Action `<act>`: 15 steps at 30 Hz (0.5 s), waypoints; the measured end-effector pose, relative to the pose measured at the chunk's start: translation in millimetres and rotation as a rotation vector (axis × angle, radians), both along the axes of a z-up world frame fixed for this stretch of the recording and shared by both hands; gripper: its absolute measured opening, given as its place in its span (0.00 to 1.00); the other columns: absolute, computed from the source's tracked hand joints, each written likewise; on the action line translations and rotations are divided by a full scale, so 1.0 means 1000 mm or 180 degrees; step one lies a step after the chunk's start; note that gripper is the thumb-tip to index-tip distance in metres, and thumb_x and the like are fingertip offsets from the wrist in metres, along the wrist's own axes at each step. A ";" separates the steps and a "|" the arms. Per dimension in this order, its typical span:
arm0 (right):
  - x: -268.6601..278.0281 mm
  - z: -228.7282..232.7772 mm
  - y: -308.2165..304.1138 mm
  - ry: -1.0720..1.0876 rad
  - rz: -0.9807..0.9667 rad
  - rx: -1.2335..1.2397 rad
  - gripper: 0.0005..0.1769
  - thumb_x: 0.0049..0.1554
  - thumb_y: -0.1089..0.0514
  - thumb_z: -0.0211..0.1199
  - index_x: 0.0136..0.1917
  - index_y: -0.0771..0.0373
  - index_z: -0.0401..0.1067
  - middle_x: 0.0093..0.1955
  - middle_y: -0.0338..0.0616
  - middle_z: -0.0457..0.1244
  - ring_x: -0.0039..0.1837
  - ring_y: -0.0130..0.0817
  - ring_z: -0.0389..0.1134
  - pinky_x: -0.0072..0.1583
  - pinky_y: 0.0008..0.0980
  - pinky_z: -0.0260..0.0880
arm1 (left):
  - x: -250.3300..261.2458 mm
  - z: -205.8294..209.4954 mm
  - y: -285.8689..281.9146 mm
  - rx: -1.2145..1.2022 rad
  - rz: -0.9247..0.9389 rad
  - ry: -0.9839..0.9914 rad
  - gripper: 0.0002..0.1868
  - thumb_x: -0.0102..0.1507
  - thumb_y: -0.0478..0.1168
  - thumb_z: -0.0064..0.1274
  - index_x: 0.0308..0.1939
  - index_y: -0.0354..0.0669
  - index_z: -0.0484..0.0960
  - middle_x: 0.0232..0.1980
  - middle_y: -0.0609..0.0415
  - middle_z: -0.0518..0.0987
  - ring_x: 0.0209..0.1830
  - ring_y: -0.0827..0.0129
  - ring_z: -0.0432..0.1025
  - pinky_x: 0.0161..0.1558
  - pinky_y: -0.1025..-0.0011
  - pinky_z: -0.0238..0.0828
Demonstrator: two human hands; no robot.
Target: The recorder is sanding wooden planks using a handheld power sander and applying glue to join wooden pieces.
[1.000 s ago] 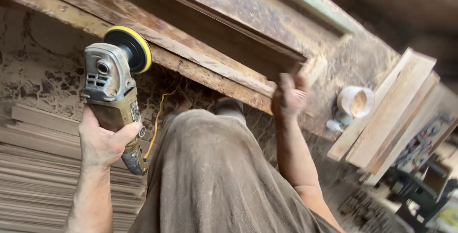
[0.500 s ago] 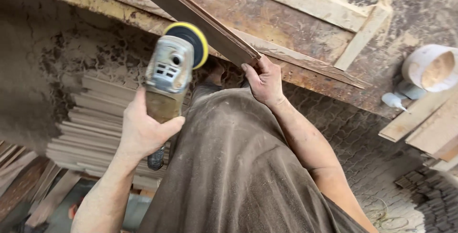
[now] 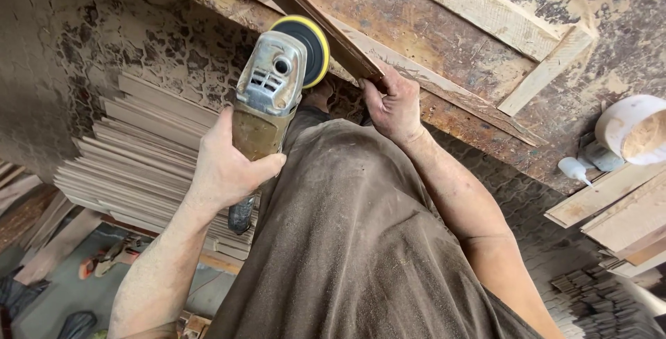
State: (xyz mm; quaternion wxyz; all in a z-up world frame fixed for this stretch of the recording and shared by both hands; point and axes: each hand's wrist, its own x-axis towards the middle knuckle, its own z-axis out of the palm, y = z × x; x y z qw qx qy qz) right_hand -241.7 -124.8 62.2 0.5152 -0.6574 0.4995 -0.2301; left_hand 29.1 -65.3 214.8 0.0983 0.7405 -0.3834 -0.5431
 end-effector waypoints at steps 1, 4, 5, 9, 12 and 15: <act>0.001 0.001 -0.001 -0.0022 -0.0029 -0.0029 0.21 0.64 0.66 0.63 0.69 0.61 0.70 0.53 0.48 0.72 0.54 0.35 0.77 0.55 0.32 0.78 | 0.001 -0.001 0.001 -0.0080 0.0002 0.0020 0.34 0.50 0.43 0.65 0.57 0.34 0.71 0.48 0.47 0.82 0.48 0.63 0.80 0.50 0.63 0.79; 0.003 0.002 -0.003 -0.0050 0.0006 -0.0069 0.20 0.64 0.67 0.63 0.69 0.61 0.70 0.53 0.48 0.72 0.55 0.36 0.77 0.56 0.32 0.77 | -0.001 -0.004 -0.004 0.0090 -0.0006 -0.0004 0.35 0.49 0.42 0.65 0.58 0.35 0.70 0.47 0.47 0.81 0.47 0.63 0.80 0.48 0.64 0.80; 0.003 0.003 -0.002 -0.0044 0.0013 -0.0058 0.20 0.64 0.67 0.63 0.69 0.61 0.70 0.53 0.48 0.72 0.55 0.36 0.77 0.56 0.32 0.77 | -0.001 -0.005 -0.004 0.0100 0.0000 0.0003 0.35 0.49 0.42 0.65 0.58 0.35 0.70 0.47 0.47 0.81 0.47 0.63 0.80 0.48 0.64 0.80; 0.005 0.003 -0.002 -0.0085 -0.0004 0.0031 0.21 0.64 0.68 0.63 0.70 0.61 0.70 0.53 0.49 0.73 0.56 0.35 0.77 0.57 0.32 0.77 | 0.000 -0.006 -0.004 -0.0003 -0.0072 0.0025 0.36 0.49 0.42 0.66 0.59 0.34 0.70 0.47 0.47 0.81 0.48 0.63 0.79 0.49 0.63 0.79; 0.004 0.000 0.001 -0.0097 0.0001 0.0025 0.22 0.64 0.68 0.63 0.71 0.62 0.69 0.54 0.49 0.73 0.56 0.35 0.77 0.57 0.32 0.77 | -0.001 -0.004 -0.003 -0.0019 -0.0099 0.0129 0.37 0.50 0.42 0.65 0.60 0.35 0.70 0.48 0.47 0.81 0.49 0.63 0.79 0.50 0.63 0.79; 0.006 -0.002 0.001 -0.0079 0.0070 -0.0069 0.23 0.64 0.68 0.63 0.71 0.62 0.68 0.55 0.49 0.72 0.57 0.36 0.77 0.57 0.32 0.78 | -0.005 -0.001 -0.001 0.0115 -0.0171 0.0132 0.35 0.50 0.43 0.65 0.58 0.36 0.70 0.47 0.47 0.81 0.48 0.63 0.79 0.50 0.63 0.80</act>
